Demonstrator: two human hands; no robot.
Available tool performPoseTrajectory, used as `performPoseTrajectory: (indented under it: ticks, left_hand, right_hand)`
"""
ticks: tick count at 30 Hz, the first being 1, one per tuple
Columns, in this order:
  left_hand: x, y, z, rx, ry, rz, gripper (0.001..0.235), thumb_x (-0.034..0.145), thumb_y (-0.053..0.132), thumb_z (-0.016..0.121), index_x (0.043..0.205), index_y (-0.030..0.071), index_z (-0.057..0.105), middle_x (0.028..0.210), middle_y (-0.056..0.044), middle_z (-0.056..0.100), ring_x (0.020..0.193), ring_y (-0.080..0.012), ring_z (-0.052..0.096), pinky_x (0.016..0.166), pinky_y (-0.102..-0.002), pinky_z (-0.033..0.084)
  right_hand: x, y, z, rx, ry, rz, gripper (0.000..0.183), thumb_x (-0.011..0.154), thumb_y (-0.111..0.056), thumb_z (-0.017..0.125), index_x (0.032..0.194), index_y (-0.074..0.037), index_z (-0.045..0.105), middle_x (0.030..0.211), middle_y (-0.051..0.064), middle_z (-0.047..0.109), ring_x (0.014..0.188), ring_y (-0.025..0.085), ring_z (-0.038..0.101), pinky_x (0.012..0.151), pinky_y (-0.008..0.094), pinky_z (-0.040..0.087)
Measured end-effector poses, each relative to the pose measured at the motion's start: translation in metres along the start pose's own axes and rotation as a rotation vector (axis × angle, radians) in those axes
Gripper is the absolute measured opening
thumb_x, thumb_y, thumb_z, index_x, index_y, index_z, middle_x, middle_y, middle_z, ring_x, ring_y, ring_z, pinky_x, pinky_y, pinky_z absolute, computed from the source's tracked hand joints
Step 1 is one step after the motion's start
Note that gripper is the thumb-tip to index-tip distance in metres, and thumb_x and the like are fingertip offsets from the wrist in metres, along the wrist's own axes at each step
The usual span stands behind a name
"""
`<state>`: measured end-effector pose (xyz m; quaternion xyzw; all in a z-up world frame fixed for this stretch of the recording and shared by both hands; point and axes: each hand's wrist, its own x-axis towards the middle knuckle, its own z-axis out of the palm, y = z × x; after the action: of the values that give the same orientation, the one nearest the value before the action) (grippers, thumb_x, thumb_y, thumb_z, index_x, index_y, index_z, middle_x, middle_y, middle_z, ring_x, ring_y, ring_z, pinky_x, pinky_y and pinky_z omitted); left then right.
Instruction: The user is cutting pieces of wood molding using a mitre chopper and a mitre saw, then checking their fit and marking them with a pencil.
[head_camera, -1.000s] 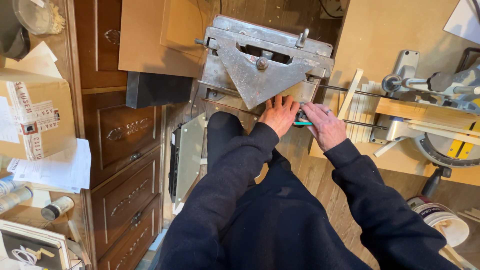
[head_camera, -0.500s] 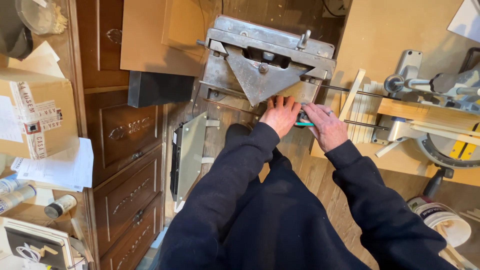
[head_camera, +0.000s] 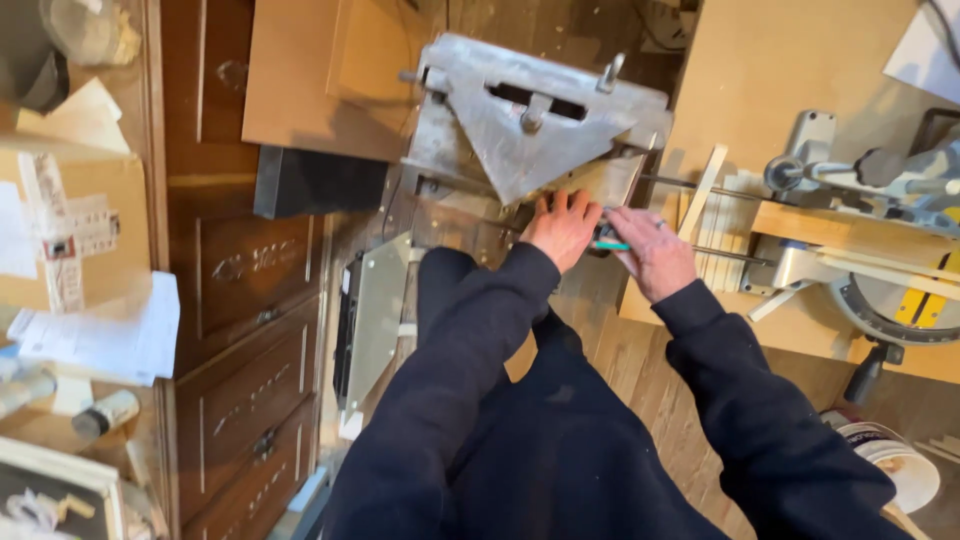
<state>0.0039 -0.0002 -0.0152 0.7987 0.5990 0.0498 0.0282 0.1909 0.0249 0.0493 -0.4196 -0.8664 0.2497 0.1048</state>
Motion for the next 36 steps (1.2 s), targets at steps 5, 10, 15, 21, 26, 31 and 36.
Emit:
performPoseTrajectory:
  ticks: [5, 10, 15, 21, 26, 31, 36]
  left_hand:
    - [0.006, -0.004, 0.002, 0.019, 0.022, 0.013, 0.020, 0.087, 0.024, 0.063, 0.103, 0.012, 0.059, 0.105, -0.008, 0.055, 0.100, -0.0310, 0.056, 0.079, -0.049, 0.051]
    - [0.006, -0.001, 0.004, 0.056, -0.003, -0.031, 0.022, 0.086, 0.025, 0.062, 0.105, 0.013, 0.058, 0.107, -0.008, 0.055, 0.104, -0.0316, 0.056, 0.087, -0.052, 0.052]
    - [0.006, 0.004, 0.000, 0.006, -0.085, -0.057, 0.020, 0.091, 0.022, 0.060, 0.109, 0.013, 0.058, 0.110, -0.009, 0.056, 0.106, -0.0323, 0.054, 0.091, -0.054, 0.051]
    - [0.002, 0.007, -0.002, -0.137, 0.020, -0.086, 0.020, 0.091, 0.021, 0.060, 0.108, 0.010, 0.062, 0.116, -0.010, 0.058, 0.113, -0.0323, 0.054, 0.101, -0.051, 0.050]
    - [-0.037, 0.048, -0.130, -0.511, 0.291, -0.080, 0.030, 0.093, 0.011, 0.067, 0.121, 0.007, 0.061, 0.125, -0.011, 0.061, 0.123, -0.0300, 0.060, 0.108, -0.044, 0.052]
    - [-0.057, 0.057, -0.178, -1.264, 0.121, -0.743, 0.033, 0.086, 0.009, 0.085, 0.112, 0.004, 0.066, 0.105, -0.009, 0.072, 0.097, -0.0197, 0.074, 0.090, -0.032, 0.061]
    - [-0.071, 0.024, -0.223, -1.834, 0.195, -0.665, 0.039, 0.097, 0.001, 0.070, 0.134, 0.000, 0.060, 0.128, -0.010, 0.073, 0.117, -0.0174, 0.070, 0.103, -0.032, 0.055]
  right_hand:
    - [0.008, 0.001, -0.010, 0.007, -0.005, 0.032, 0.055, 0.088, -0.023, 0.076, 0.140, -0.012, 0.062, 0.136, 0.008, 0.066, 0.112, 0.031, 0.064, 0.087, 0.041, 0.056]
    - [0.014, 0.012, -0.025, 0.121, -0.005, -0.017, 0.051, 0.089, -0.033, 0.079, 0.134, -0.011, 0.064, 0.133, 0.011, 0.068, 0.112, 0.032, 0.067, 0.090, 0.042, 0.055]
    - [0.011, 0.030, -0.039, 0.394, -0.213, 0.088, 0.059, 0.081, -0.015, 0.065, 0.139, -0.012, 0.062, 0.122, 0.013, 0.071, 0.105, 0.034, 0.069, 0.091, 0.042, 0.056]
    - [0.011, 0.030, -0.034, 0.209, -0.180, 0.239, 0.030, 0.097, -0.027, 0.071, 0.123, -0.014, 0.074, 0.103, 0.016, 0.075, 0.084, 0.034, 0.072, 0.077, 0.041, 0.057]
    - [-0.053, 0.020, -0.070, 0.234, 0.068, 0.262, 0.023, 0.096, -0.015, 0.075, 0.118, -0.006, 0.075, 0.110, 0.016, 0.075, 0.095, 0.029, 0.074, 0.085, 0.035, 0.058]
    - [-0.081, -0.031, -0.096, 0.369, 0.262, 0.277, 0.021, 0.089, 0.000, 0.078, 0.110, -0.003, 0.076, 0.116, 0.012, 0.076, 0.111, 0.022, 0.073, 0.095, 0.031, 0.057]
    - [-0.077, -0.074, -0.105, 0.471, 0.330, 0.233, 0.023, 0.087, 0.005, 0.079, 0.109, 0.001, 0.074, 0.115, 0.013, 0.075, 0.111, 0.024, 0.073, 0.101, 0.032, 0.057]
